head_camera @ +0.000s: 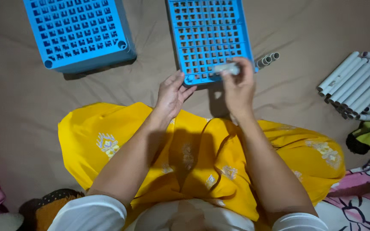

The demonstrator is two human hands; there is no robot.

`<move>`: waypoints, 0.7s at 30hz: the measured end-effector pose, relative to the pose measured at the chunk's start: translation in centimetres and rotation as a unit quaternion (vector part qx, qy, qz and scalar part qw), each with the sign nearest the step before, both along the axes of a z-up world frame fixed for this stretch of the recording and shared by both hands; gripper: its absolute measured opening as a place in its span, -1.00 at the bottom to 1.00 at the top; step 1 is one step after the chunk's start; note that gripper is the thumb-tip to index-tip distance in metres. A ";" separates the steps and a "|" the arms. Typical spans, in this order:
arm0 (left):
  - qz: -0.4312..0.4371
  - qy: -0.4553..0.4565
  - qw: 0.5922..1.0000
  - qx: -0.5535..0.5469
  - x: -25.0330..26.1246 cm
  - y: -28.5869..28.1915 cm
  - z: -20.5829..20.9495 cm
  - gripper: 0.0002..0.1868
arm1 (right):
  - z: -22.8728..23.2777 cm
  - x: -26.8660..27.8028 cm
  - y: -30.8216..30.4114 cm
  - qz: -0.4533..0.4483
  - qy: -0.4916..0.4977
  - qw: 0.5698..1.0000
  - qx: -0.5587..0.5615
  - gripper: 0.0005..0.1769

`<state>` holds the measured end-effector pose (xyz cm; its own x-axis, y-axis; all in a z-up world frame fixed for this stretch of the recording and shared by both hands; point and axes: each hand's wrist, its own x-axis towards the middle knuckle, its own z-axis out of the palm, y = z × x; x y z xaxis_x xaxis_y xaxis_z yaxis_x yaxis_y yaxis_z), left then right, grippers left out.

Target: The person assembles a blue plastic grid rack by inserting white plastic tubes into the corner holes. They insert short and long tubes, adjust the rack, and wipe the surface with a cloth before placing the assembled unit aside.

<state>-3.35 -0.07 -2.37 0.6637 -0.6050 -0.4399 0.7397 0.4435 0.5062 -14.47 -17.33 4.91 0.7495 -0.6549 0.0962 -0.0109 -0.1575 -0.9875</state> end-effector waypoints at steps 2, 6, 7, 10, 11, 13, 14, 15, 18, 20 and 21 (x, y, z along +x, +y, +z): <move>-0.012 -0.014 1.000 0.009 -0.1 -0.1 0.3 -0.67 | 0.6 0.9 1.8 0.091 -0.088 0.989 0.075 -0.56; -0.021 -0.055 0.998 0.036 -0.1 0.0 1.4 -0.59 | 2.3 1.3 3.3 0.134 -0.043 0.988 0.063 -0.55; -0.020 -0.059 0.996 0.057 -0.1 0.0 1.8 -0.56 | 2.8 1.4 3.4 0.140 -0.028 0.989 0.035 -0.57; -0.016 -0.070 0.992 0.102 -0.1 0.0 2.8 -0.50 | 4.5 1.2 3.3 0.158 0.015 0.976 -0.150 -0.59; -0.016 -0.074 0.991 0.108 -0.2 0.0 3.1 -0.49 | 5.1 1.2 3.3 0.162 0.028 0.960 -0.228 -0.59; -0.017 -0.080 0.990 0.114 -0.3 -0.1 3.4 -0.48 | 6.0 1.4 3.4 0.166 0.031 0.959 -0.228 -0.59; -0.016 -0.082 0.990 0.114 -0.3 -0.1 3.5 -0.48 | 6.4 1.6 3.5 0.167 0.033 0.959 -0.228 -0.59; -0.015 -0.084 0.990 0.114 -0.3 -0.1 3.5 -0.49 | 6.7 1.7 3.5 0.169 0.042 0.957 -0.231 -0.58; -0.010 -0.085 0.994 0.073 -0.4 0.0 3.4 -0.51 | 7.1 2.1 3.6 0.171 0.068 0.952 -0.244 -0.57; -0.007 -0.083 0.994 0.065 -0.3 0.1 3.2 -0.52 | 7.0 2.2 3.7 0.169 0.080 0.947 -0.261 -0.58; -0.006 -0.082 0.995 0.061 -0.4 0.1 3.1 -0.53 | 6.9 2.2 3.7 0.170 0.099 0.947 -0.252 -0.58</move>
